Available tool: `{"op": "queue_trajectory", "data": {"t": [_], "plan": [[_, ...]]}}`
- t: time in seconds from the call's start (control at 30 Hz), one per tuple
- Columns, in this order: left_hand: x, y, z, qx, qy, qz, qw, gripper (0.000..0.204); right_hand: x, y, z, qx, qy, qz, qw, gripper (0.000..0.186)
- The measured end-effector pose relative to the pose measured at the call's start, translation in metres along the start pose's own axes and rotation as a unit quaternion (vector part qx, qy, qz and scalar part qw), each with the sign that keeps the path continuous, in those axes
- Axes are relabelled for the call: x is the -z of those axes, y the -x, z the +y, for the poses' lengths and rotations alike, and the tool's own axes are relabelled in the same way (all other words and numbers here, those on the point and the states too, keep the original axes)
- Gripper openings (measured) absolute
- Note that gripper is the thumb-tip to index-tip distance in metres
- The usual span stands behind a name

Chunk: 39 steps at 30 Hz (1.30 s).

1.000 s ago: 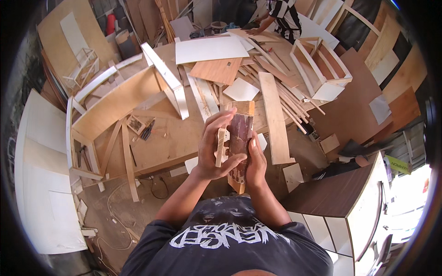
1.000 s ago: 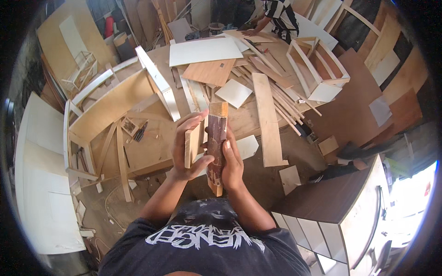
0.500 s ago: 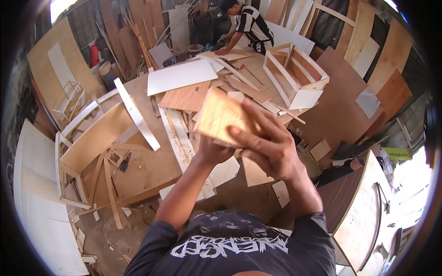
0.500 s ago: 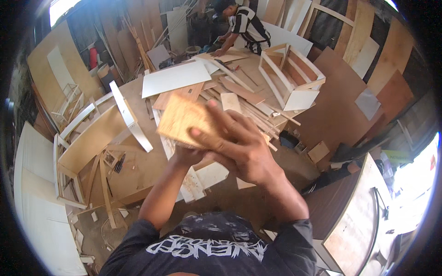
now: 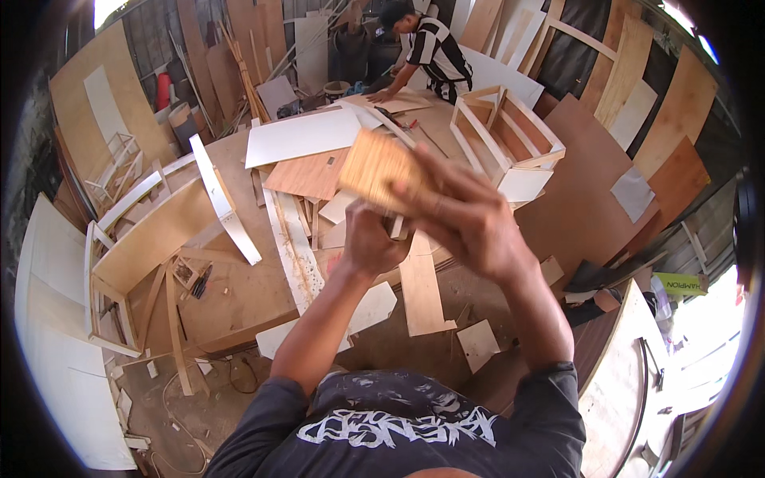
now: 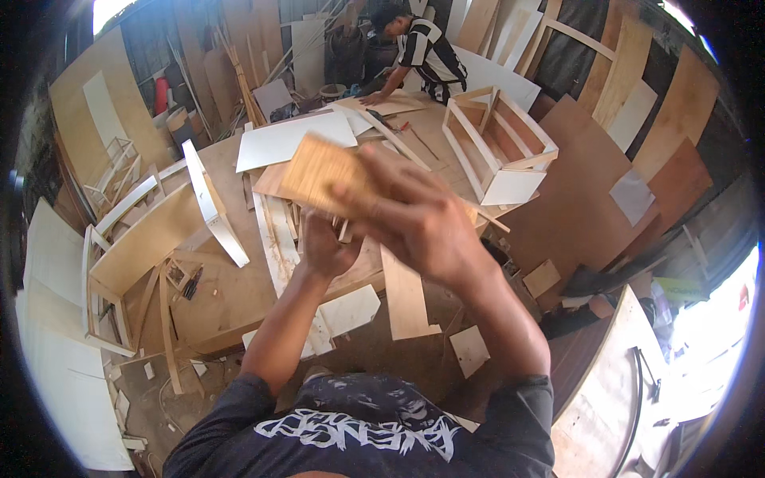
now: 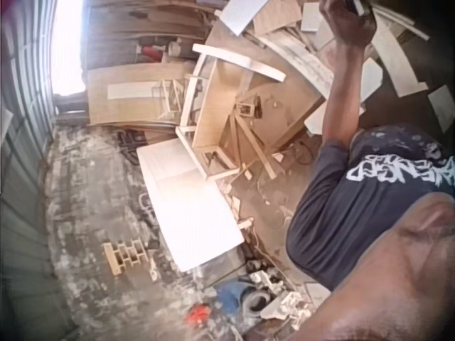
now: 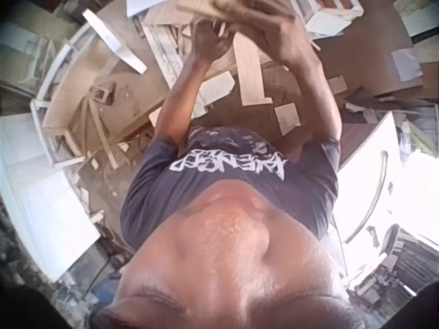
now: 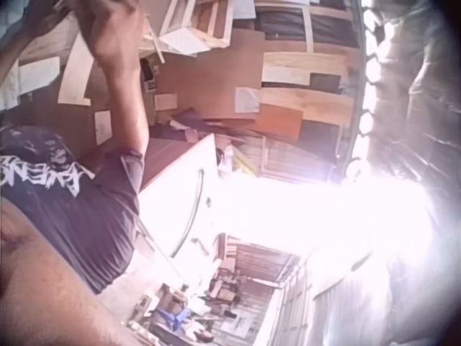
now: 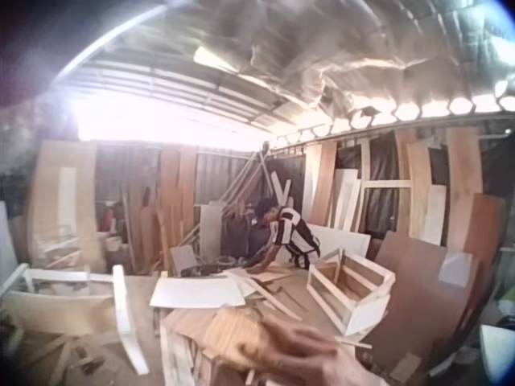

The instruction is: The person sands a piece of wood using a sanding block and then begins to saw another piece of wood with a handsaw.

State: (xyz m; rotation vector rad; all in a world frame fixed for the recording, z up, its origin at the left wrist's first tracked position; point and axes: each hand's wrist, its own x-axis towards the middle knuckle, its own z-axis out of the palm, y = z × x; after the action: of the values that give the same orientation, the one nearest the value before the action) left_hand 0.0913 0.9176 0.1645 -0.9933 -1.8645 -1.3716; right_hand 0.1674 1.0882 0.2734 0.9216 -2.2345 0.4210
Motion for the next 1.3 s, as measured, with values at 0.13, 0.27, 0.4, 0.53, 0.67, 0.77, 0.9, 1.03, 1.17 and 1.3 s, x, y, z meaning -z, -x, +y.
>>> {"op": "queue_trajectory", "data": {"t": [0.13,0.27,0.4,0.53,0.67,0.77,0.9,1.03,1.17,1.3], "plan": [[0.002,-0.012,0.011,-0.063,-0.032,0.052,0.996,0.038,-0.004,-0.002,0.009,0.004,-0.001,0.013,1.0,0.05],[0.004,0.003,-0.009,0.093,0.181,-0.052,0.978,0.072,-0.003,0.005,-0.028,0.06,-0.012,-0.029,0.998,0.053],[0.009,-0.005,-0.001,-0.041,-0.02,0.031,0.998,0.048,-0.013,-0.004,-0.001,-0.019,0.005,0.042,0.999,0.052],[-0.002,0.009,-0.003,0.026,0.153,0.021,0.988,0.056,-0.015,0.013,-0.024,0.026,0.048,-0.012,0.998,0.053],[0.009,0.015,-0.005,-0.06,0.08,0.007,0.995,0.053,-0.007,0.002,-0.031,0.013,-0.017,-0.021,1.0,0.052],[0.02,0.006,0.01,-0.023,0.006,0.017,1.0,0.041,-0.01,-0.006,-0.019,-0.015,0.018,0.006,1.0,0.053],[0.036,0.022,-0.007,0.115,0.095,-0.068,0.986,0.072,-0.022,0.001,-0.06,0.069,-0.009,-0.024,0.997,0.052],[0.046,0.031,-0.001,0.085,0.131,0.0,0.988,0.074,-0.025,-0.018,-0.068,0.05,-0.019,-0.046,0.998,0.056],[0.074,0.009,0.022,0.007,0.03,0.113,0.993,0.035,-0.034,-0.046,-0.054,-0.04,-0.069,0.01,0.997,0.05],[0.107,0.021,0.014,0.026,0.046,0.094,0.994,0.041,-0.061,-0.055,-0.041,-0.072,-0.122,0.017,0.99,0.047]]}}
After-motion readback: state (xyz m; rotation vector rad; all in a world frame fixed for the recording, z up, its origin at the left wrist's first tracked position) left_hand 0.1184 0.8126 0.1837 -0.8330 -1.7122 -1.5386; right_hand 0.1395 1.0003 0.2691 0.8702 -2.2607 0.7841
